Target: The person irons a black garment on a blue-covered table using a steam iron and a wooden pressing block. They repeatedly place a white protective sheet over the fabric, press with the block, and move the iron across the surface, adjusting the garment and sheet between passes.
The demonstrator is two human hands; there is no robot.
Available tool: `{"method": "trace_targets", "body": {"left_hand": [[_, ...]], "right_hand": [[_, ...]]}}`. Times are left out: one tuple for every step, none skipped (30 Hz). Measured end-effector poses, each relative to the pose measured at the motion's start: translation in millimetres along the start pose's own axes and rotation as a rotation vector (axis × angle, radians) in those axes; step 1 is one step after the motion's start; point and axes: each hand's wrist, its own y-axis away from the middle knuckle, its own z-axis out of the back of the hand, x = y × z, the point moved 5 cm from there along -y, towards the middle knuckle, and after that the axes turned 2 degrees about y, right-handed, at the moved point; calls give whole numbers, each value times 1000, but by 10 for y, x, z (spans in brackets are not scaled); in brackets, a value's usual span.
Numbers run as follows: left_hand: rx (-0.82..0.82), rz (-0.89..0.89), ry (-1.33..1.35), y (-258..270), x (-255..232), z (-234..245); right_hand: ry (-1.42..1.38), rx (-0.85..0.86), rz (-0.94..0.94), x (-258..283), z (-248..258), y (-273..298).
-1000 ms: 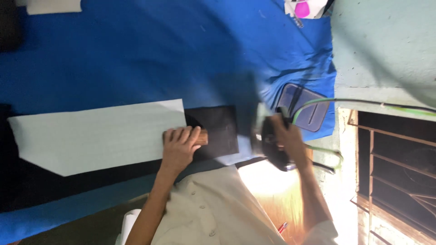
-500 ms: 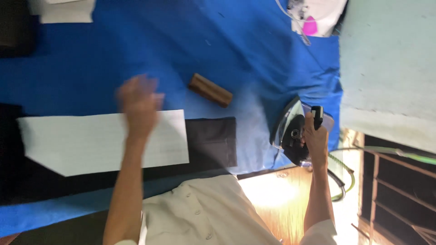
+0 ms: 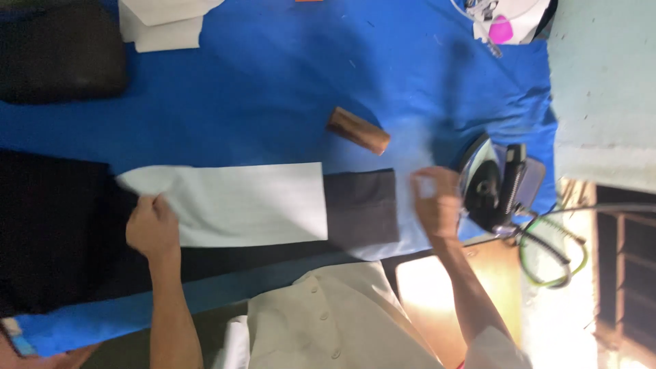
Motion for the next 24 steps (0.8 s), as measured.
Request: {"method": "trace_targets", "body": {"left_hand": [[-1,-17,3,-344,-41,41],[72,-24,250,-668,-66,43],[149,-30,496,-987,-98,43],[155,-46,500,-1310,-254,294],[153,208,955,-1653,-335,545],[146,479,1402,-2025,-504,800],[150,467,1409,-2260,-251,748],[261,166,1640,-2503,-112,730],[370,-158,1844,-2710,50,742],[361,-151,1842,-2758,261,788],[264,-328,1453,-2793,441,881],[179,-472,1058,-2783,626,930],[174,-459,1055,-2648,836,978],[217,-511,734,-2548,972,1024],[255,-552,413,-2446,1102,1070],[248,-557,409,-2375,1409,932],[298,-576,171,-2300,1708,737],[342,-585,-58,-2219,1980,512],[335,-588,-55,-2195,2126,444],[435,-559,-65,-2141,2276,318],[534,-528,-76,-2080,2424,191],[528,-529,-72,-2071,2375,218],[449,-565,-59,-2070,2301,276],[372,-602,-47,-2069,2218,340]], "right_hand": [[3,-10,-13,103,-254,53],[-24,91,-8,232,-568,129],[-54,192,-3,371,-890,208],[-49,184,-18,452,-1040,245],[69,168,54,580,-1183,280],[188,148,135,701,-1334,262],[194,137,128,725,-1374,267],[311,190,101,729,-1465,281],[429,243,71,736,-1562,295],[426,246,80,803,-1482,288],[524,208,73,858,-1386,275],[620,171,69,904,-1310,277],[617,176,81,804,-1274,332],[685,267,7,650,-1280,383],[752,359,-68,481,-1267,431],[748,351,-70,439,-1221,403],[622,397,-404,245,-1145,415],[487,434,-732,45,-1034,462],[488,425,-733,-133,-977,570],[531,454,-621,-291,-924,648],[573,482,-509,-451,-870,732],[575,475,-508,-226,-689,636],[623,547,-510,-18,-531,560],[668,622,-517,185,-371,514]]}}
